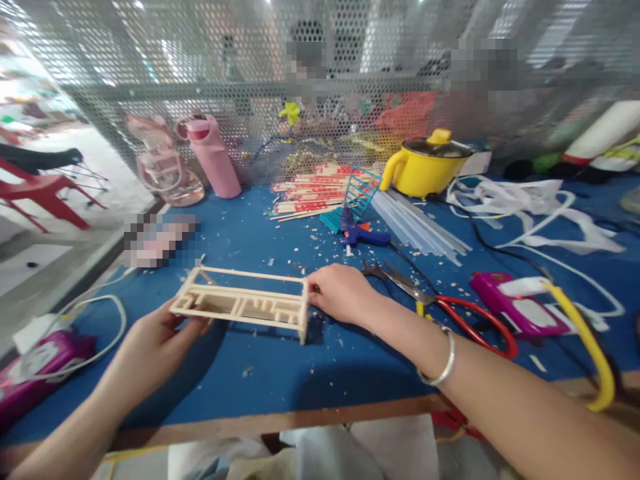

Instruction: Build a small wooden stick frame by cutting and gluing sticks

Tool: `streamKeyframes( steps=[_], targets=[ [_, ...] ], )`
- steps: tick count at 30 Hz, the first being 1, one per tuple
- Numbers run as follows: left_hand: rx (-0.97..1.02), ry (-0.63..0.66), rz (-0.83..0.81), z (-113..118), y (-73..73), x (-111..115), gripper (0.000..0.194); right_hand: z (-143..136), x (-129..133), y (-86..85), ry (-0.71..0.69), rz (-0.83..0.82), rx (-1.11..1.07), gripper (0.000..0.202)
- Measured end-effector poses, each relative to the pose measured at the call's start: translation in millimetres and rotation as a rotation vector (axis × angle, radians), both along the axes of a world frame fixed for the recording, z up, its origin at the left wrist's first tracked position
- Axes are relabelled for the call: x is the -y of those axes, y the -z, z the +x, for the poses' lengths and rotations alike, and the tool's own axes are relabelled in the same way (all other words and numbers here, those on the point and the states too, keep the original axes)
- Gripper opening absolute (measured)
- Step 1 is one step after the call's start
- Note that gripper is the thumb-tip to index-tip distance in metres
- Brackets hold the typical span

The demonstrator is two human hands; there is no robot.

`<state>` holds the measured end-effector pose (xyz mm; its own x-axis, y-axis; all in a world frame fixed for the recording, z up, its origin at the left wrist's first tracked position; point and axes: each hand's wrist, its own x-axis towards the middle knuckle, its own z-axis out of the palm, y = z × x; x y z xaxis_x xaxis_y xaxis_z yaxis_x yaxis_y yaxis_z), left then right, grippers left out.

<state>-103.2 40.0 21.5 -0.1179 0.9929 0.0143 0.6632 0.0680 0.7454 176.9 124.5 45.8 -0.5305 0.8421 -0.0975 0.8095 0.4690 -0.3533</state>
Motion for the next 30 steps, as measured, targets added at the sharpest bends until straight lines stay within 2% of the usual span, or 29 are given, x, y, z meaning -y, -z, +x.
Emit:
streamKeyframes(
  steps=[6, 12, 16, 19, 22, 25, 28, 30],
  targets=[
    [0.04, 0.045, -0.032, 19.8, -13.4, 16.6, 0.029, -5.2, -13.1, 2.4, -0.139, -0.042, 0.061, 0.013],
    [0.083, 0.012, 0.006, 20.0, -8.5, 23.9, 0.031, -8.9, -29.4, 0.4, -0.234, -0.211, 0.123, 0.012],
    [0.132, 0.026, 0.032, 19.6, -1.3, 27.9, 0.028, 0.4, -42.3, -10.2, -0.15, -0.222, 0.118, 0.022],
    [0.162, 0.057, 0.034, 20.1, 2.2, 31.3, 0.028, 11.6, -47.2, -31.3, 0.03, -0.091, -0.055, 0.025],
    [0.217, 0.086, 0.033, 20.4, 4.8, 33.8, 0.029, 10.9, -33.0, -58.3, 0.179, 0.027, -0.375, 0.03],
    [0.274, 0.104, 0.044, 19.1, 7.0, 35.9, 0.037, -5.6, 0.8, -79.4, 0.241, 0.036, -0.477, 0.03],
    [0.345, 0.126, 0.034, 16.2, 8.2, 38.3, 0.045, -27.3, 34.7, -89.0, 0.185, -0.227, -0.432, 0.02],
    [0.354, 0.109, 0.04, 15.0, 8.5, 40.1, 0.048, -40.0, 48.1, -90.5, 0.135, -0.382, -0.38, 0.017]
  ],
)
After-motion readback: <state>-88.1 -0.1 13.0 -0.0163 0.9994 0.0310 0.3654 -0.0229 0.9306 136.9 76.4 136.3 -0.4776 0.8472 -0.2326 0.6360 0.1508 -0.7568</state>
